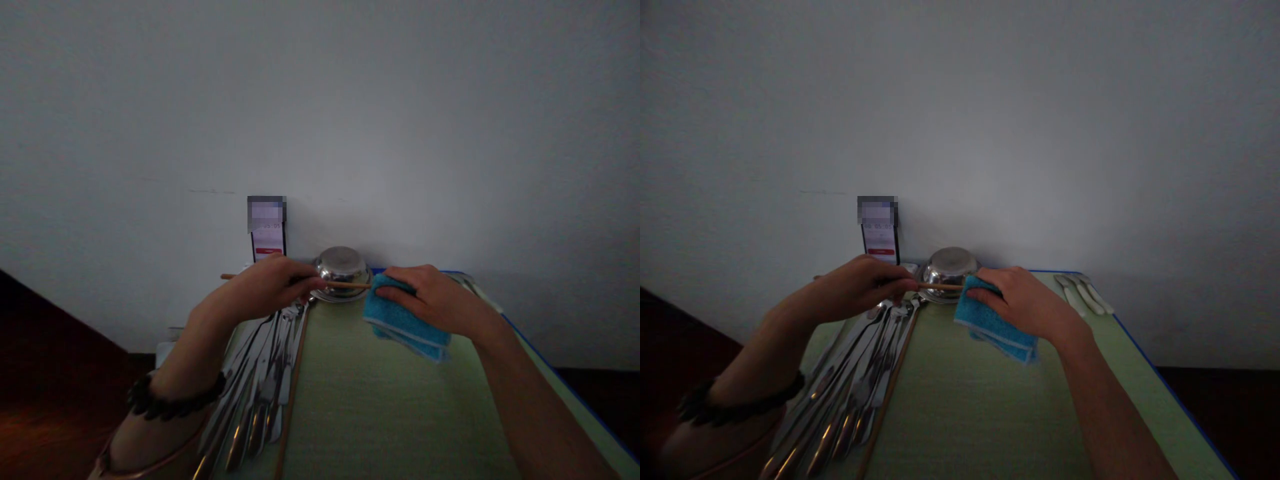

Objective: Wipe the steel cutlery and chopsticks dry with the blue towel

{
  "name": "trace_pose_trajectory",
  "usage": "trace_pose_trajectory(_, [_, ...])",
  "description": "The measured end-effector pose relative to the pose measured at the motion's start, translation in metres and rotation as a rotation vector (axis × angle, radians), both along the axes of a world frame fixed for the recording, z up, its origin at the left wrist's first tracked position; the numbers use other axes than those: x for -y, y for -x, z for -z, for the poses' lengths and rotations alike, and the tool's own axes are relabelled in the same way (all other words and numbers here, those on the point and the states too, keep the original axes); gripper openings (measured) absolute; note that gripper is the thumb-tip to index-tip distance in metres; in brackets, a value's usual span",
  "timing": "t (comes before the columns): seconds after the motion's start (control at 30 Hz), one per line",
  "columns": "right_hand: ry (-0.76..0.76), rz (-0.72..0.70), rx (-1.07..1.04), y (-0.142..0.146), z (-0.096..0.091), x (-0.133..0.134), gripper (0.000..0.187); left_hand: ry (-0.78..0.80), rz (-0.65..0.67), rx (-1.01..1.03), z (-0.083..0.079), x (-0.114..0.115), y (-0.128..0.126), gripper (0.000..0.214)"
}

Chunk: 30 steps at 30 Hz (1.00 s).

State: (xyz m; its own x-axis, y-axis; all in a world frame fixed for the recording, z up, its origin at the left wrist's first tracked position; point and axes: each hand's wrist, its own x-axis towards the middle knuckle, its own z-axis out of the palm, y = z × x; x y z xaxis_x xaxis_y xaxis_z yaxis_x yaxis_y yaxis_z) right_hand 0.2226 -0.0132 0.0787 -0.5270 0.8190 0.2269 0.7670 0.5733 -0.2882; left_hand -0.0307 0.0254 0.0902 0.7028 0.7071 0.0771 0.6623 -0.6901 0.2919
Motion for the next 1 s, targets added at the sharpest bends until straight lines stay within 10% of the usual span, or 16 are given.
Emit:
trace_pose_trajectory(0.4, [-0.049, 0.049, 0.048, 0.01, 0.002, 0.002, 0.031, -0.226, 0.008, 0.025, -0.002, 0.001, -0.002, 0.03])
trace_pose_trajectory(1.0, [0.001, 0.069, 0.016, -0.005, 0.003, -0.002, 0.028, -0.092, -0.018, -0.001, 0.003, -0.005, 0.021, 0.037])
